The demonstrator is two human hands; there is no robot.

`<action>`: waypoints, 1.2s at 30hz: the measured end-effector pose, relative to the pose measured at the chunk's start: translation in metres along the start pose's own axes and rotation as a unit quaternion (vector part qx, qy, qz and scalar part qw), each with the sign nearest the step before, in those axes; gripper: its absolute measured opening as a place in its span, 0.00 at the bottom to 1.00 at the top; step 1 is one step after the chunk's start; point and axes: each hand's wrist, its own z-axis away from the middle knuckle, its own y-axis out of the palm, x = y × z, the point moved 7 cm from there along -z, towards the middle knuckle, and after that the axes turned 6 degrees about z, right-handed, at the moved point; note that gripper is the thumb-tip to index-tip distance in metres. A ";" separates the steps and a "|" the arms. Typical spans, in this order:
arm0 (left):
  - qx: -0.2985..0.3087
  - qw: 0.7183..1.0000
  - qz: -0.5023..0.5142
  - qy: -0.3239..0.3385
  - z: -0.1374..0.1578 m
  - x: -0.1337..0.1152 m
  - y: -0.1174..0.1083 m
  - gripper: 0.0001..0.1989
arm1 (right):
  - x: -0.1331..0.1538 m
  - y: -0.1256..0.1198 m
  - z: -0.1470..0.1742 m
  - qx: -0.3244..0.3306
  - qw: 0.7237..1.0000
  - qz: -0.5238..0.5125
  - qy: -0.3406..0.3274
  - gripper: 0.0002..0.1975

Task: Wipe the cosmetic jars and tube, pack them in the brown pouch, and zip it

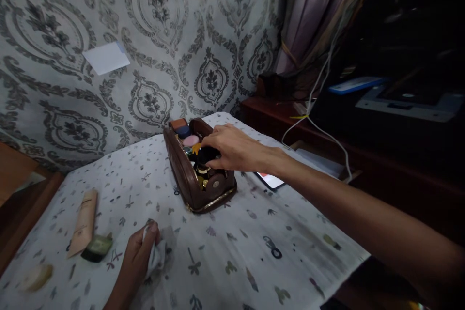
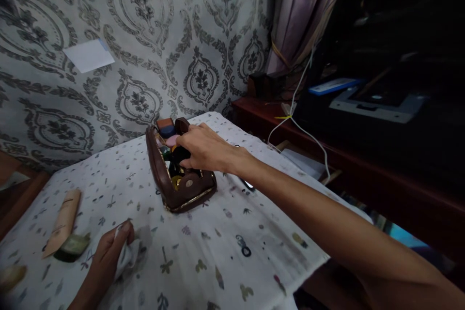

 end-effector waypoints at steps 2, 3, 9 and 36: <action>0.009 1.000 -0.002 0.001 -0.001 -0.001 0.000 0.26 | 0.002 0.004 -0.002 0.019 1.000 0.002 -0.001 0.15; 0.006 1.000 0.000 0.002 -0.001 -0.001 0.000 0.26 | 0.003 0.005 -0.002 0.026 1.000 0.001 -0.004 0.14; 0.003 1.000 0.006 0.005 -0.001 -0.006 0.002 0.26 | 0.008 0.017 0.000 0.059 0.998 -0.015 0.003 0.11; 0.032 0.999 0.008 0.012 -0.001 -0.004 0.005 0.27 | 0.008 0.019 -0.008 0.099 0.993 0.015 0.058 0.15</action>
